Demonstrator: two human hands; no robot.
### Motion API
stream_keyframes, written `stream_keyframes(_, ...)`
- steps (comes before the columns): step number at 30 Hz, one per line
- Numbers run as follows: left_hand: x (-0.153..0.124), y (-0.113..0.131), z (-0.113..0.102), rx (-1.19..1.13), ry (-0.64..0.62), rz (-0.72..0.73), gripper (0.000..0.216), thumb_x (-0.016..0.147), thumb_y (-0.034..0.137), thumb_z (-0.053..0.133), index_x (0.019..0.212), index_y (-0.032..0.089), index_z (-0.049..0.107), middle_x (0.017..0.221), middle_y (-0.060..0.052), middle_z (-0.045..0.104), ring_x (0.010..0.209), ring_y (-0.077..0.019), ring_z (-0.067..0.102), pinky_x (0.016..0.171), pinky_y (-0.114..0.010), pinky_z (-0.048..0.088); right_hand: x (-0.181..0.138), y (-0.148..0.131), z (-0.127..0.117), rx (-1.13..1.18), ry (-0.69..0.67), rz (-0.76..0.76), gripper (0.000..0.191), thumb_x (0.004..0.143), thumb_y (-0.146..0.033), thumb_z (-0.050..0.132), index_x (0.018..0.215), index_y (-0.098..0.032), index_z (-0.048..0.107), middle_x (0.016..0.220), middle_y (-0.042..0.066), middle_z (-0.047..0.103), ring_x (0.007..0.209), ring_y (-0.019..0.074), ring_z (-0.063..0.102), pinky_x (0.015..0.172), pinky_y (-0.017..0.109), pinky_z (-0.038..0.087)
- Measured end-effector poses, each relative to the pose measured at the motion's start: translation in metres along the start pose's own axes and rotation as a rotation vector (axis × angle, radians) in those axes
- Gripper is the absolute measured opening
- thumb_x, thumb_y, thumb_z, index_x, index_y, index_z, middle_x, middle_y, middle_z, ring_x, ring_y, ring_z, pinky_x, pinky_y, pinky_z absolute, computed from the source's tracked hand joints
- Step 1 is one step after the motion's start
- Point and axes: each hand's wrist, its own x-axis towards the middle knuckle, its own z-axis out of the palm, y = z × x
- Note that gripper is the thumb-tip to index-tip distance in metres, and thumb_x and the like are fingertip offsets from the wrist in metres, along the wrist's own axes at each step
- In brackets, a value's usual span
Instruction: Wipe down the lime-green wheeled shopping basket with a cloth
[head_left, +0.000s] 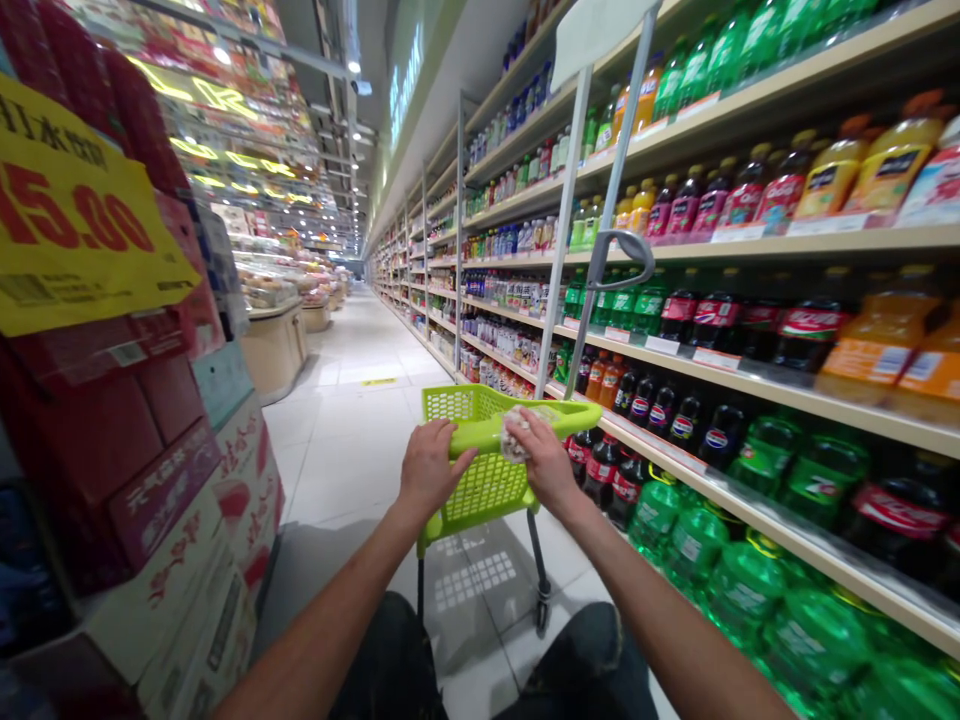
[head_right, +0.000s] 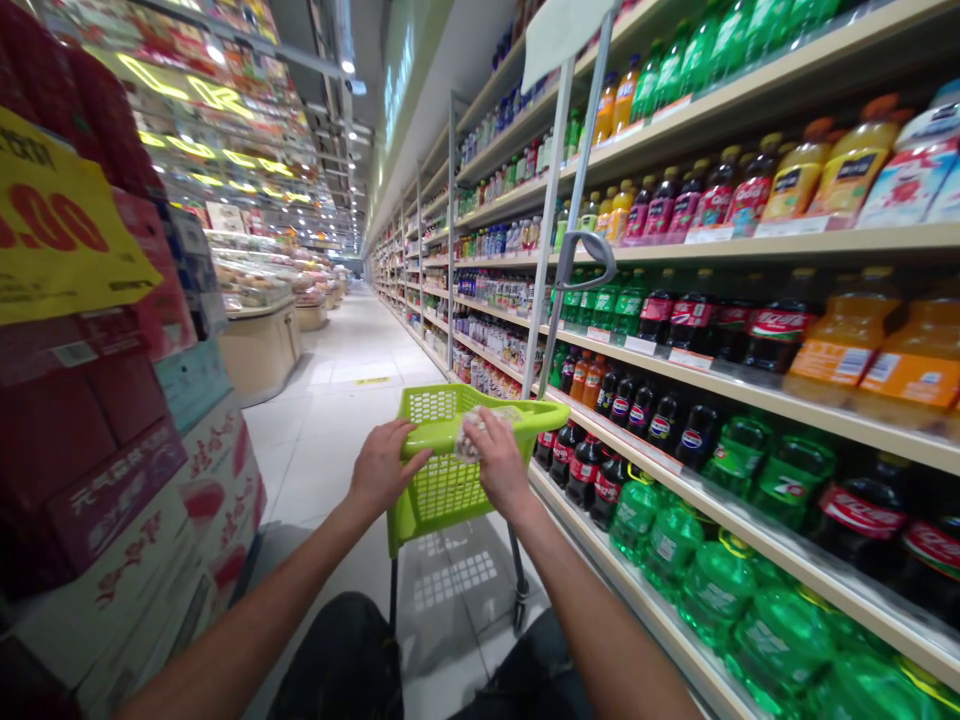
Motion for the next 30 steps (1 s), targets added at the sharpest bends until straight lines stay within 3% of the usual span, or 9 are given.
stream_keyframes(3,-0.002,0.0,-0.001,-0.005,-0.027,0.041,0.036,0.076,0.04,0.053,0.099,0.013,0.057,0.104,-0.011,0.061,0.1,-0.0243,0.053,0.092,-0.038,0.041,0.004,0.0,-0.001,0.031,-0.052,-0.032,0.05,0.071,0.0,0.039,0.111,-0.022,0.057,0.13,0.007,0.046,0.119,0.0185,0.041,0.101,0.042,0.032)
stream_keyframes(7,-0.007,-0.002,-0.001,-0.064,-0.025,0.09,0.038,0.077,0.04,0.053,0.104,0.014,0.054,0.11,-0.011,0.059,0.104,-0.0226,0.052,0.092,-0.037,0.043,0.005,0.038,-0.013,-0.048,0.023,0.246,0.049,0.068,-0.001,0.041,0.111,-0.019,0.058,0.127,0.01,0.048,0.117,0.0232,0.043,0.099,0.046,0.033)
stream_keyframes(9,-0.009,-0.001,0.003,-0.091,0.02,0.065,0.039,0.077,0.04,0.053,0.104,0.013,0.053,0.111,-0.011,0.058,0.105,-0.0223,0.052,0.092,-0.037,0.043,0.004,0.045,-0.017,-0.054,0.044,0.299,0.049,0.068,-0.001,0.041,0.11,-0.019,0.059,0.127,0.009,0.048,0.118,0.0238,0.042,0.099,0.046,0.033)
stream_keyframes(11,-0.01,0.001,0.007,-0.103,0.049,0.046,0.037,0.076,0.041,0.054,0.102,0.014,0.054,0.108,-0.011,0.059,0.104,-0.0226,0.052,0.092,-0.038,0.043,0.001,0.033,-0.014,-0.018,0.027,0.236,0.049,0.069,-0.001,0.04,0.111,-0.02,0.058,0.129,0.008,0.047,0.119,0.0224,0.041,0.101,0.044,0.033)
stream_keyframes(16,-0.009,0.01,0.008,-0.077,0.019,0.048,0.033,0.076,0.04,0.054,0.098,0.015,0.055,0.1,-0.01,0.062,0.099,-0.0235,0.054,0.091,-0.04,0.043,0.0,-0.007,-0.003,0.08,-0.075,-0.082,0.046,0.075,-0.004,0.04,0.114,-0.023,0.056,0.13,0.007,0.046,0.12,0.0181,0.039,0.101,0.039,0.033)
stream_keyframes(23,-0.011,0.026,0.005,-0.137,-0.072,0.079,0.035,0.077,0.034,0.052,0.107,0.015,0.052,0.109,-0.011,0.06,0.107,-0.0236,0.051,0.1,-0.046,0.031,0.0,0.051,-0.02,-0.03,0.046,0.222,0.048,0.071,-0.003,0.04,0.111,-0.021,0.058,0.127,0.009,0.048,0.119,0.0223,0.041,0.1,0.046,0.033)
stream_keyframes(30,-0.011,0.023,0.019,-0.282,-0.109,0.028,0.048,0.073,0.036,0.056,0.115,0.015,0.044,0.119,-0.012,0.054,0.114,-0.0239,0.046,0.099,-0.046,0.032,-0.018,0.014,-0.024,0.122,-0.066,0.001,0.048,0.074,-0.004,0.038,0.116,-0.022,0.055,0.132,0.007,0.043,0.124,0.0179,0.037,0.103,0.039,0.031)
